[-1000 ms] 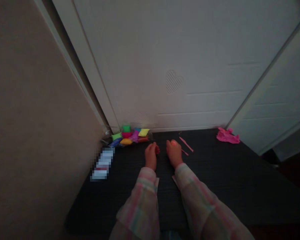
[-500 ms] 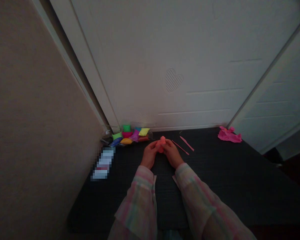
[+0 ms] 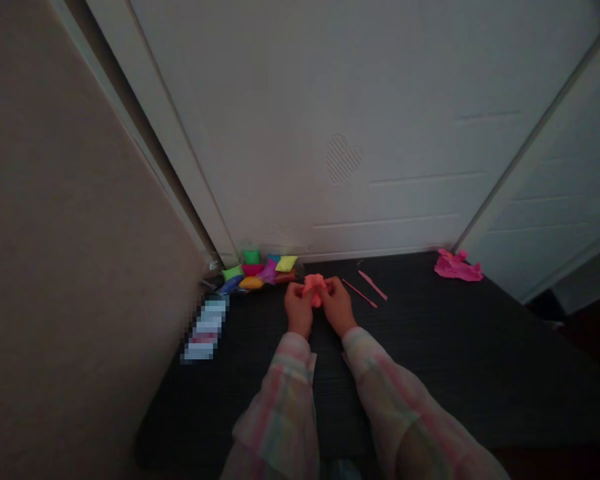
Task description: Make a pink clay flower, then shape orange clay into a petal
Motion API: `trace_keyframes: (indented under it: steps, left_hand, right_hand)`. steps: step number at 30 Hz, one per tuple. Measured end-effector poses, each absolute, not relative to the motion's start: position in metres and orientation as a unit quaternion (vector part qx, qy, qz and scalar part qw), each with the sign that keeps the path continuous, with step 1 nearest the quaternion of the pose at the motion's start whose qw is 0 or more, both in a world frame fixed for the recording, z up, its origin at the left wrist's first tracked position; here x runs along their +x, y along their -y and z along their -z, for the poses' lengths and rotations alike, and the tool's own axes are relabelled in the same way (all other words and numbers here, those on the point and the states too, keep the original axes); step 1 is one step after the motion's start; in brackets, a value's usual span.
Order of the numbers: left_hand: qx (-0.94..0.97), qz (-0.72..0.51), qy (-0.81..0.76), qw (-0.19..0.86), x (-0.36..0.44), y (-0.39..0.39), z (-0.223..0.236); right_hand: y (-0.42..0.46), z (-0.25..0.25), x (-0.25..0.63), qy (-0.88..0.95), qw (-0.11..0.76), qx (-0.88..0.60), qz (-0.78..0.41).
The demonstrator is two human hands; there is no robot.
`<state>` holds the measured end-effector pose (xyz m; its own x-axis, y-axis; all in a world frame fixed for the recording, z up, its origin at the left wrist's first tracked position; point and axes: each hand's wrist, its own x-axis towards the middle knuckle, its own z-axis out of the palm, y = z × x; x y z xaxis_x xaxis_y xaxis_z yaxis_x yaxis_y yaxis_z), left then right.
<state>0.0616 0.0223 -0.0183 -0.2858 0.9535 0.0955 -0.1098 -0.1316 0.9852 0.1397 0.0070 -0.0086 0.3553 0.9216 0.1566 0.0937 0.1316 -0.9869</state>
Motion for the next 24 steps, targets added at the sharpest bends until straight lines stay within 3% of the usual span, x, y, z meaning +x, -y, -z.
trace_keyframes:
  steps: [8, 17, 24]
  left_hand:
    - [0.405, -0.631, -0.532, 0.394, 0.058, -0.026, 0.023]
    - [0.390, -0.622, -0.460, 0.501, 0.048, -0.032, 0.022]
    - [0.411, -0.579, -0.412, 0.571, 0.043, -0.028, 0.019]
  right_hand:
    - [-0.005, 0.010, 0.136, 0.431, 0.610, -0.566, -0.349]
    - [-0.004, 0.016, 0.142, 0.480, 0.585, -0.438, -0.485]
    - [-0.003, 0.019, 0.146, 0.534, 0.551, -0.379, -0.517]
